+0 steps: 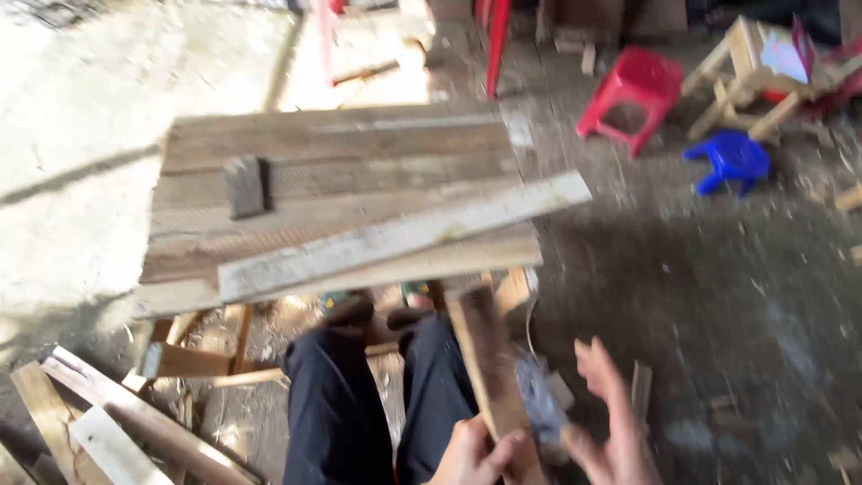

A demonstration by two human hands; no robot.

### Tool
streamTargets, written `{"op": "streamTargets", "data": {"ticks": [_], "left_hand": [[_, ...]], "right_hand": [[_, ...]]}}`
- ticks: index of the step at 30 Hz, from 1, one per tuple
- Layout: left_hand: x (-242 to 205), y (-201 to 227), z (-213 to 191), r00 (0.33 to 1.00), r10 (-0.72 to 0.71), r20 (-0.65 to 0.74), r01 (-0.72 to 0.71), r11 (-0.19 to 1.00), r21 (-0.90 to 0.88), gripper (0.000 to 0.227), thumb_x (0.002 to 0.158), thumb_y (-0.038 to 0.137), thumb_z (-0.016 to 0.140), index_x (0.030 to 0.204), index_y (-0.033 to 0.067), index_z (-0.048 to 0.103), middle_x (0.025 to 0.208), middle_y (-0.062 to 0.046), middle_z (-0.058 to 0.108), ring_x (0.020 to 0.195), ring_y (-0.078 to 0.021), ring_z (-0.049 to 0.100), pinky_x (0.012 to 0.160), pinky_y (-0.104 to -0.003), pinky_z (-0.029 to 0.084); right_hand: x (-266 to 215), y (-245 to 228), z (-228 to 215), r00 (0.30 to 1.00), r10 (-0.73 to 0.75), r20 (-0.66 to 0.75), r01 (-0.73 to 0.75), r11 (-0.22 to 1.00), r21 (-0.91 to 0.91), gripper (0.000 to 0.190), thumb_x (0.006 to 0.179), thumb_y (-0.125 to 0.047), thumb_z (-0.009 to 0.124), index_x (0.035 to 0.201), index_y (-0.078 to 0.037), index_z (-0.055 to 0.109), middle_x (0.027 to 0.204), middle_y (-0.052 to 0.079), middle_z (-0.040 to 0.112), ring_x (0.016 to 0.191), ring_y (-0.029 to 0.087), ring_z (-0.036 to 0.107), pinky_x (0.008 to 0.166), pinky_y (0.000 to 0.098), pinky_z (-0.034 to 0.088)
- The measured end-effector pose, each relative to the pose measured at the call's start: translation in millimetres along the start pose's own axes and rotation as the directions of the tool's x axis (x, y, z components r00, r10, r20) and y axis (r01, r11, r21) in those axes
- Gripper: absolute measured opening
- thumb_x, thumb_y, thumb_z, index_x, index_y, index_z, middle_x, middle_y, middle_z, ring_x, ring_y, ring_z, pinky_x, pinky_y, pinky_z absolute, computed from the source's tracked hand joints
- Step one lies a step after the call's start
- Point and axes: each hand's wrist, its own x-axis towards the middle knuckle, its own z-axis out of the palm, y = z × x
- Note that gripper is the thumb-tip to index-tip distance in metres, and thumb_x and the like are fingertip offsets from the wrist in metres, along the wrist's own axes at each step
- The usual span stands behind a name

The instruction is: The person is sitting on a wooden pallet and using a sickle to shave thin layers of wood from a long wooden strip to shape it, occasionally repositioning the wood.

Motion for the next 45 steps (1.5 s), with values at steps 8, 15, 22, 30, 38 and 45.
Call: {"op": "streamTargets", "data": {"ticks": [8,15,22,30,38,45], "left_hand": [[49,7,-74,0.941,-0.190,-0.281,0.042,0.887,-0.460,0.023,0.097,0.028,0.067,0.094,0.0060,0.062,0.084,-0.001,0.065,0.079,-0.0080,0.058,0.069,-0.026,0.051],[85,80,-163,0.878,0.463,-0.121,-0.321,0.757,0.569,0.055,0.089,0.033,0.075,0.135,0.0078,0.058,0.126,-0.016,0.069,0.115,-0.0338,0.064,0.098,-0.044,0.048],[152,-30,-262,0.875,0.401,-0.270,0.152,0.302,0.941,0.085,0.089,0.057,0.059,0.156,0.0103,0.036,0.161,-0.019,0.036,0.153,-0.0429,0.022,0.121,-0.066,0.009],[143,-23,-280,0.799,0.590,-0.115,0.049,0.128,0.991,0.067,0.093,0.055,0.058,0.147,0.0168,0.051,0.134,-0.013,0.059,0.115,-0.0321,0.054,0.106,-0.053,0.037],[59,26,-328,0.795,0.605,-0.042,-0.012,0.084,0.996,0.064,0.092,0.045,0.061,0.147,0.0130,0.050,0.136,-0.014,0.059,0.118,-0.0341,0.054,0.102,-0.051,0.040],[16,4,-370,0.826,0.562,-0.049,0.018,0.060,0.998,0.069,0.091,0.048,0.059,0.150,0.0133,0.048,0.140,-0.012,0.057,0.123,-0.0346,0.053,0.104,-0.052,0.042]], "right_hand": [[-68,131,148,0.714,0.697,-0.058,-0.679,0.711,0.184,0.064,0.076,-0.017,0.069,0.140,-0.025,0.067,0.109,0.008,0.082,0.098,0.021,0.079,0.089,0.0289,0.057],[-40,84,122,0.624,0.723,-0.296,-0.653,0.690,0.310,0.083,0.062,-0.012,0.083,0.143,-0.007,0.064,0.121,0.013,0.078,0.112,0.021,0.071,0.098,0.0297,0.053],[-33,126,63,0.876,0.298,0.378,-0.392,-0.013,0.920,0.082,0.090,-0.035,0.069,0.158,-0.009,0.031,0.063,0.004,0.045,0.040,0.012,0.040,0.032,0.0272,0.035],[-79,153,41,0.418,0.903,0.100,-0.550,0.164,0.819,0.059,0.096,-0.031,0.052,0.153,-0.017,0.052,0.063,0.007,0.033,0.041,0.020,0.034,0.042,0.0310,0.026],[-58,149,51,0.504,0.856,0.111,-0.581,0.241,0.777,0.060,0.098,-0.028,0.051,0.157,-0.016,0.046,0.064,0.011,0.038,0.043,0.022,0.037,0.041,0.0324,0.027],[3,90,55,0.606,0.795,-0.028,-0.550,0.444,0.708,0.024,0.096,-0.018,0.065,0.116,-0.004,0.062,0.066,0.010,0.047,0.050,0.018,0.044,0.040,0.0316,0.036]]}}
